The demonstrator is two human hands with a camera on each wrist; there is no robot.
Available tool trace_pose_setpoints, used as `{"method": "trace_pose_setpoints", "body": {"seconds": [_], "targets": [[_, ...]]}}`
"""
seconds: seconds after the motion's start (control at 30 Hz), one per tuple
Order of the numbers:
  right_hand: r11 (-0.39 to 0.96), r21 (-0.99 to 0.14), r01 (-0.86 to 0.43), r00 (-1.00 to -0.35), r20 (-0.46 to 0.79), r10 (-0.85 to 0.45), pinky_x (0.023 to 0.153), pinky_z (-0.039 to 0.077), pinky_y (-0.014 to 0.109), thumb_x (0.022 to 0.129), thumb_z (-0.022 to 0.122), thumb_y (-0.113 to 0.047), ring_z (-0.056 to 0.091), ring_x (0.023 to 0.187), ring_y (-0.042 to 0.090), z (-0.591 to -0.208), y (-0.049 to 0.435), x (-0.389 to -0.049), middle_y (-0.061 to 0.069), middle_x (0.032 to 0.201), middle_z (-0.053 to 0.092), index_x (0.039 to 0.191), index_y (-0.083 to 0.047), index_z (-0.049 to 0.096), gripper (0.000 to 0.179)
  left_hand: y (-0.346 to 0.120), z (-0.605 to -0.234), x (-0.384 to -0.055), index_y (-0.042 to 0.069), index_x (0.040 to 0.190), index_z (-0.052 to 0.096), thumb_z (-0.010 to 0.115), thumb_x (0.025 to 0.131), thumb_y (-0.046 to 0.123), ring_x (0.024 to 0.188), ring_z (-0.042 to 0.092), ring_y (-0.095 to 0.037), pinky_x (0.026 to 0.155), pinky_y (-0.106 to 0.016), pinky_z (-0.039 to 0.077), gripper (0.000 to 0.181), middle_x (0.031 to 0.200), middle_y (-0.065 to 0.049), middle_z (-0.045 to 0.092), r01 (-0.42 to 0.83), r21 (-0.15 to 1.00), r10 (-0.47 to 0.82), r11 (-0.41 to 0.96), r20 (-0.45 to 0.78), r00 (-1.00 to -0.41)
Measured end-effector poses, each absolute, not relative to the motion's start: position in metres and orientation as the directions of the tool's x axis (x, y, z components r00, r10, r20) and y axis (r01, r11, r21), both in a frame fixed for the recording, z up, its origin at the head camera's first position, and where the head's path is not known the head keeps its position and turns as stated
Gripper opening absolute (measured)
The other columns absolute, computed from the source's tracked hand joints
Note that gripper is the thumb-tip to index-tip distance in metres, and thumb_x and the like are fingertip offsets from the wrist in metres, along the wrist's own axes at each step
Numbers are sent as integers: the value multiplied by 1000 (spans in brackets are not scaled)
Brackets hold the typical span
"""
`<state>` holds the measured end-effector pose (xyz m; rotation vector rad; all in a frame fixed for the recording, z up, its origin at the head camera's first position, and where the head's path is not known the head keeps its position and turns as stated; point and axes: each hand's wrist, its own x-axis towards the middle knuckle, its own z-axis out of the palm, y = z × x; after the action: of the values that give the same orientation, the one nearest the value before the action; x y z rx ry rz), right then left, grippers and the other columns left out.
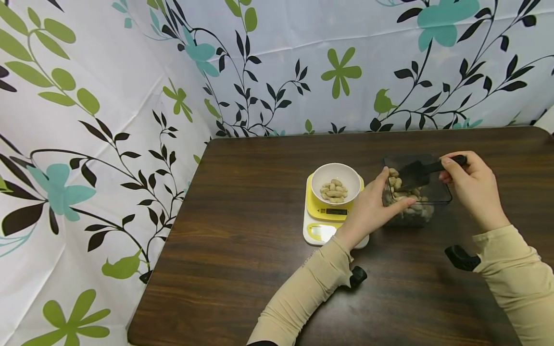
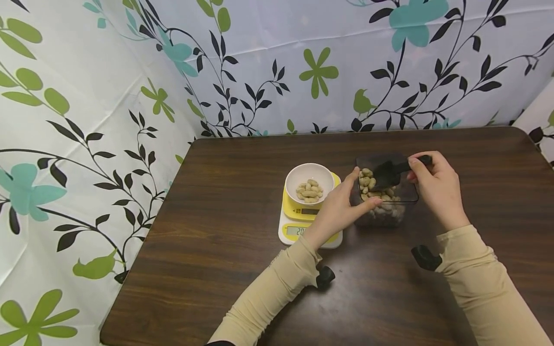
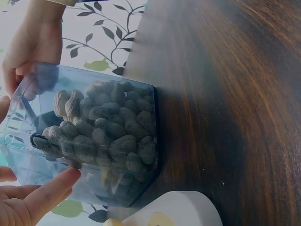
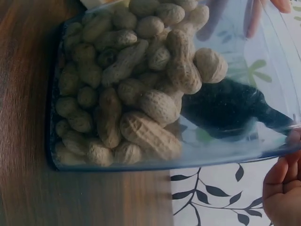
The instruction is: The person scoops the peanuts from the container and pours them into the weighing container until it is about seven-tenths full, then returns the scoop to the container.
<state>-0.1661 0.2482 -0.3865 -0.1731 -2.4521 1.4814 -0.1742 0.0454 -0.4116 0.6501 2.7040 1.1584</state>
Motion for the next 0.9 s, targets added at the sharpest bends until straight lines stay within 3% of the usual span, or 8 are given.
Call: {"method": "trace_pose_setpoints", "body": {"seconds": [0.23, 0.4, 0.57, 0.9], "targets": [[375, -927, 3, -970, 89, 228, 48, 32, 19, 94, 54, -33, 41, 54, 0, -391, 252, -168, -29, 62, 59, 98, -27, 49, 9, 45, -410, -174, 26, 150, 14, 51, 87, 61, 136, 36, -9, 105, -27, 40, 82, 152, 8, 29, 340, 710, 450, 617, 35, -892], [466, -880, -89, -973, 176, 147, 51, 25, 28, 96, 50, -32, 33, 54, 7, -395, 252, -167, -34, 70, 59, 103, -32, 48, 7, 46, -408, -175, 25, 150, 14, 51, 86, 61, 136, 37, -9, 104, -27, 40, 82, 152, 8, 30, 340, 702, 445, 625, 37, -895], [553, -813, -183, -968, 247, 41, 55, 28, 24, 99, 46, -25, 37, 64, 4, -396, 258, -165, -31, 76, 58, 108, -36, 47, 15, 46, -407, -175, 22, 150, 16, 51, 87, 60, 135, 38, -9, 104, -27, 41, 82, 152, 9, 29, 350, 692, 443, 631, 48, -895], [462, -849, -256, -963, 263, -51, 56, 34, 21, 98, 44, -11, 43, 66, 5, -396, 264, -164, -21, 76, 57, 107, -28, 53, 21, 46, -409, -173, 22, 150, 15, 51, 87, 59, 137, 35, -8, 105, -26, 39, 81, 153, 9, 26, 353, 694, 450, 628, 47, -892]]}}
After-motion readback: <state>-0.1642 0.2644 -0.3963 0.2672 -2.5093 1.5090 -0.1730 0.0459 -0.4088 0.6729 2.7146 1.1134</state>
